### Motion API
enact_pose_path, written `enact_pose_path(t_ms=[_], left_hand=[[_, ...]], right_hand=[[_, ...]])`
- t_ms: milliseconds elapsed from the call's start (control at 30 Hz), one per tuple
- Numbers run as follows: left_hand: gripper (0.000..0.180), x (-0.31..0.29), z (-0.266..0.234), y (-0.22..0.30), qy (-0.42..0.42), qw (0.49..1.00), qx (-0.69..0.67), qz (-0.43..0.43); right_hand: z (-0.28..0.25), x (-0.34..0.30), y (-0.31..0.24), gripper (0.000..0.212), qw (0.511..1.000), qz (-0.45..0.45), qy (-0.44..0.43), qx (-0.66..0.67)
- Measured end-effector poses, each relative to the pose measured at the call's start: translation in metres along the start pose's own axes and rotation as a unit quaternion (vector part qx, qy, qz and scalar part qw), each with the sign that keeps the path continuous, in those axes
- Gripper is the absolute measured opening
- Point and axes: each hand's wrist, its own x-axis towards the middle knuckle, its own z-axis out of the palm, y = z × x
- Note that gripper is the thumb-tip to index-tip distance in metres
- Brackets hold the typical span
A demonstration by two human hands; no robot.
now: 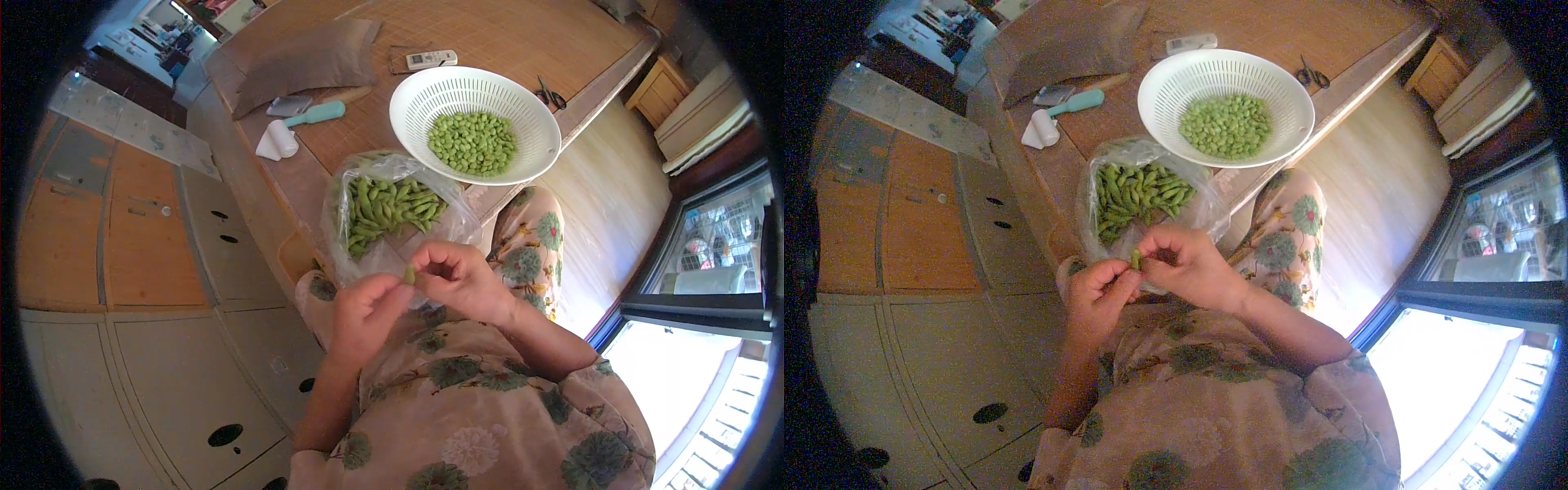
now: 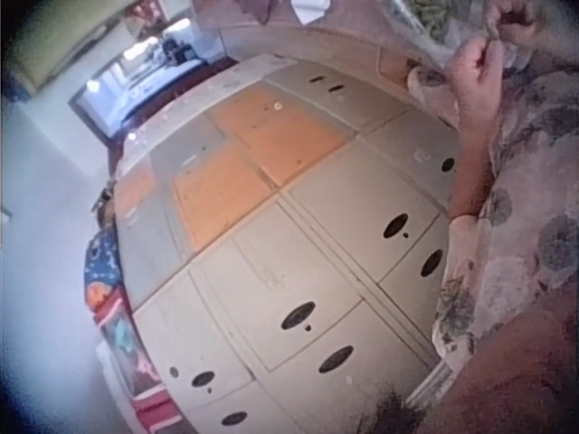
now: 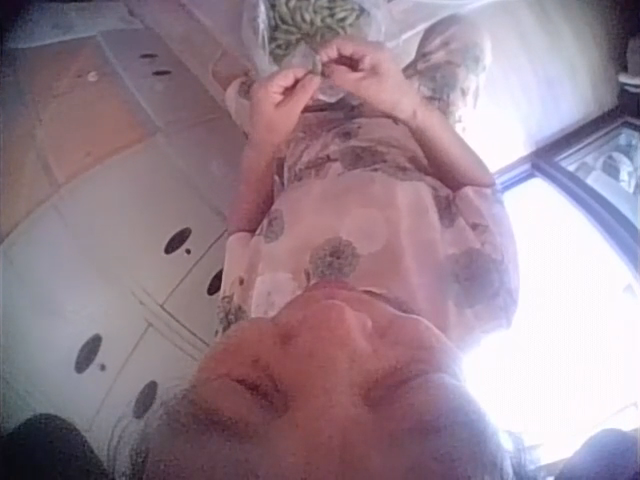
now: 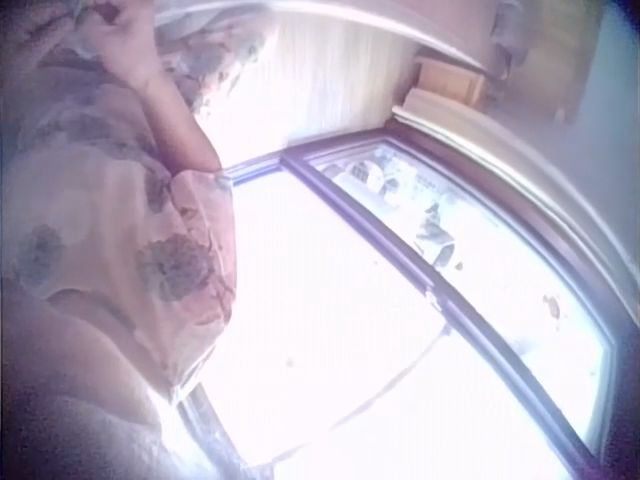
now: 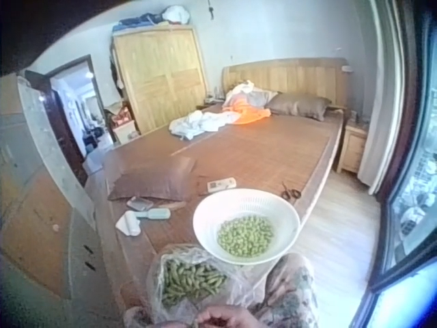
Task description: The person shells edamame pods from a plastic bag by hand, removing the beans and placing them into a colander.
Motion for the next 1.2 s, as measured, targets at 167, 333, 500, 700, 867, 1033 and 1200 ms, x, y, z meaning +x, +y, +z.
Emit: enact_pose_path(t_ms=[167,333,500,700,867,1033,1200], left_hand=[[0.015,-0.002,0.000,-0.002,-0.004,0.998,-0.064,-0.025],[0.021,0.004,-0.020,-0.019,0.094,0.982,-0.129,-0.096],[0.022,0.010,-0.097,-0.086,0.202,0.974,0.044,-0.087],[0.032,0.015,-0.157,-0.164,0.236,0.913,0.304,-0.133],[0.030,0.024,-0.151,-0.177,0.271,0.892,0.346,-0.101],[0.019,0.038,-0.082,-0.082,0.231,0.954,0.185,0.054],[0.024,0.053,-0.052,-0.089,0.088,0.917,0.317,0.225]], right_hand=[[0.004,0.001,0.013,0.007,0.998,0.021,0.006,0.062],[0.007,0.004,0.023,0.018,0.997,0.027,0.062,0.048],[-0.012,0.003,0.026,0.018,0.996,-0.001,0.091,0.020],[-0.008,0.000,0.017,0.011,0.993,0.051,0.107,0.018],[-0.011,-0.002,0.026,0.011,0.993,0.053,0.106,-0.026],[-0.017,-0.003,0.034,0.011,0.990,0.065,0.117,-0.041],[-0.003,-0.004,0.029,0.012,0.992,0.065,0.098,-0.036]])
